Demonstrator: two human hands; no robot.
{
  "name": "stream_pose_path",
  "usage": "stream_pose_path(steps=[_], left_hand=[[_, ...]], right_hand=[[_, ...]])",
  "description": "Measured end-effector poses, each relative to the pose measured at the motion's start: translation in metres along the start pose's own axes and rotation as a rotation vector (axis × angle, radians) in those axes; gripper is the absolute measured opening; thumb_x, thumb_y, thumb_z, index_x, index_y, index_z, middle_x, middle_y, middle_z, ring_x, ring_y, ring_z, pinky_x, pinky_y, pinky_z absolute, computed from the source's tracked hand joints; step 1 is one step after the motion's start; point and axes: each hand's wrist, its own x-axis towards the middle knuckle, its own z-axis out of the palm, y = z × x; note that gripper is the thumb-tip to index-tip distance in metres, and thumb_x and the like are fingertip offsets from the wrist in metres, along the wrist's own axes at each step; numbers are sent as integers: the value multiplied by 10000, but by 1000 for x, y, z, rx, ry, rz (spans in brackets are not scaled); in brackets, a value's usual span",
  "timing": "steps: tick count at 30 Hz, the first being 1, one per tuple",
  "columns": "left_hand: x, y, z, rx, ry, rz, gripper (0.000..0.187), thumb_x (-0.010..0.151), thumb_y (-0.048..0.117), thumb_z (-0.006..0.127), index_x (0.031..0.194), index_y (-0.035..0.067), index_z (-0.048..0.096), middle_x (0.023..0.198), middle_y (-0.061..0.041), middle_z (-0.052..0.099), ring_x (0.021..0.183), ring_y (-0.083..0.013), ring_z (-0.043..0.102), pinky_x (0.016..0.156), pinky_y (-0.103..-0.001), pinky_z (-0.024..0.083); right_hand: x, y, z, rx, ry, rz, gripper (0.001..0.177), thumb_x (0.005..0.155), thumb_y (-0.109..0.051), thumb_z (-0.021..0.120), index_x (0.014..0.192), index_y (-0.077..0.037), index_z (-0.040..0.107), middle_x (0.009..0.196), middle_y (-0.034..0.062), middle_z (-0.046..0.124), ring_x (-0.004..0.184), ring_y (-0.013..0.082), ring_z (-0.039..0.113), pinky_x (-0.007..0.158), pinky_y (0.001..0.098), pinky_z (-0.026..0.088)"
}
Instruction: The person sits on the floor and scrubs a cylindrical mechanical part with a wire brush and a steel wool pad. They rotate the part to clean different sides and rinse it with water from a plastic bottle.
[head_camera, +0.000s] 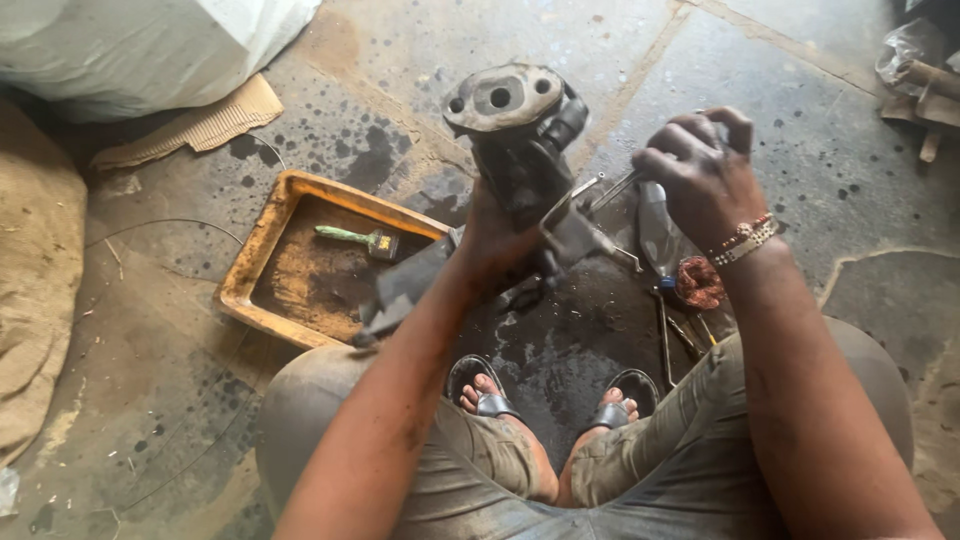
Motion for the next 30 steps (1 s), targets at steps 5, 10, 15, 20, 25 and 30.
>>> stream_pose_path(steps=[5, 10, 15, 20, 25, 30], left_hand=[[-20, 12, 10, -414, -164, -202, 537, 757, -1, 743, 1232, 94, 512, 1044, -63, 616, 942, -180, 648, 810, -350, 606], [-20, 27, 10, -749, -152, -226, 470, 754, 11, 700, 1192, 52, 535, 1028, -86, 600, 972, -209, 635, 873, -366, 578], [-19, 38, -10, -916, 52, -306, 418, 720, 128, 656, 1124, 81, 561, 958, -53, 610, 864, -190, 623, 806, -346, 567], [3, 12, -35, -863, 253, -153, 391, 712, 51, 676, 1083, 75, 557, 923, -55, 605, 892, -214, 645, 867, -373, 586], [18, -31, -52, -689, 641, 17, 352, 752, 55, 735, 1066, 53, 575, 953, -58, 630, 869, -192, 636, 820, -387, 583], [24, -64, -40, -411, 1039, 139, 346, 783, 144, 774, 1082, 109, 603, 1021, -30, 632, 914, -173, 642, 857, -356, 588]], right_hand=[[13, -12, 5, 203, 101, -181, 146, 935, -47, 784, 994, -169, 730, 1140, 22, 764, 1187, 195, 697, 1164, 368, 489], [15, -32, 5, 374, 140, -214, 141, 886, -52, 774, 992, -114, 703, 1134, 85, 755, 1138, 244, 719, 1084, 380, 576], [5, -40, 15, 408, -63, -120, 38, 950, -56, 728, 953, -90, 711, 981, 53, 760, 852, 150, 715, 741, 282, 603], [3, -20, 3, 349, -108, 195, 141, 1091, -45, 616, 960, -34, 666, 963, 74, 734, 679, 105, 646, 548, 269, 486], [-19, -68, -20, 891, -140, 490, 137, 997, -34, 565, 976, -57, 698, 900, 93, 687, 721, 146, 642, 614, 307, 565], [-15, -152, 10, 445, 153, 259, 151, 1055, -198, 543, 1070, -74, 627, 940, 179, 711, 776, 326, 695, 670, 433, 550]])
